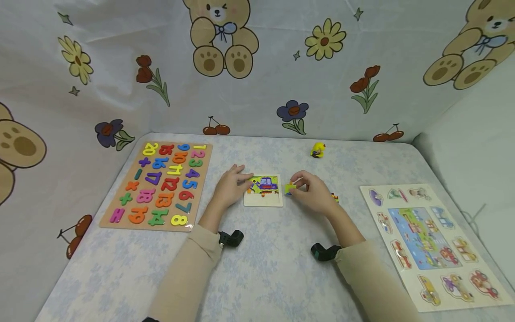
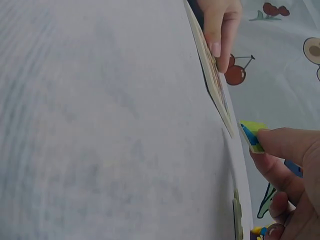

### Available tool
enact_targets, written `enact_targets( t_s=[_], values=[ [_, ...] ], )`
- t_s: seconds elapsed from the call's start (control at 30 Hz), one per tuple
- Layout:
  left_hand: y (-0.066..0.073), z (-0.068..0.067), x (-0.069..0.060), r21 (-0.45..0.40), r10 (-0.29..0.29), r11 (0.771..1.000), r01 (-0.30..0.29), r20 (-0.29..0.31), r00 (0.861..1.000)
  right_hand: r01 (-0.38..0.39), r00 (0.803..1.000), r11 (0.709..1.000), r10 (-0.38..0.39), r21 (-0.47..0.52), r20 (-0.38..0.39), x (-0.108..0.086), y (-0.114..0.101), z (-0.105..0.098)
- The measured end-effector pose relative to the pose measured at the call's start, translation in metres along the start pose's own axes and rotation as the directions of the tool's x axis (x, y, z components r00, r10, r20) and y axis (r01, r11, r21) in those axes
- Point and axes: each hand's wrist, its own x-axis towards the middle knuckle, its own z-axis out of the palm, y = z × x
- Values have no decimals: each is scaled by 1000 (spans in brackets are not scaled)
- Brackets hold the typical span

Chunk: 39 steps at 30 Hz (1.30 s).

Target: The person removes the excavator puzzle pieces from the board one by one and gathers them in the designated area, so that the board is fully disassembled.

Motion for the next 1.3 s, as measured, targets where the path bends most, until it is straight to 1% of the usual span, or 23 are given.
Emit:
enact_targets(
  t_s=[0.1, 0.23, 0.37, 0.57, 0.83, 0.93, 1.07, 1.17, 1.3],
  values=[
    [0, 0, 0, 4, 1, 1000, -1, -3, 1000, -11, 1000, 1000, 11, -13, -7, -2, 4, -6],
    [1, 0, -1, 9, 0, 1000, 0, -6, 1000, -3, 1000, 999, 3, -33, -6, -3, 8, -8],
    [1, 0, -1, 10, 3, 1000, -3, -9, 1000, -4, 1000, 996, 2, -91, -23, -2, 10, -6],
    [1, -1, -1, 15, 11, 1000, -11, -9, 1000, -21, 998, 978, 9, -209, -59, -1, 10, -3],
    [3, 1, -3, 34, 25, 999, -25, -12, 1000, -18, 998, 954, -2, -300, -66, 2, 10, -1],
    [5, 1, -4, 34, 26, 999, -25, -11, 1000, -20, 997, 951, -4, -308, -78, 3, 11, 0],
    [7, 2, -5, 10, 16, 1000, -16, -20, 1000, -20, 996, 955, -7, -295, -90, 2, 12, 0],
    [9, 5, -6, 13, 15, 1000, -14, -25, 1000, -10, 995, 960, -17, -280, -95, 0, 12, -1],
    [15, 12, -9, 69, 42, 997, -40, -24, 999, -5, 995, 967, -21, -256, -99, -1, 11, -2]
  ],
)
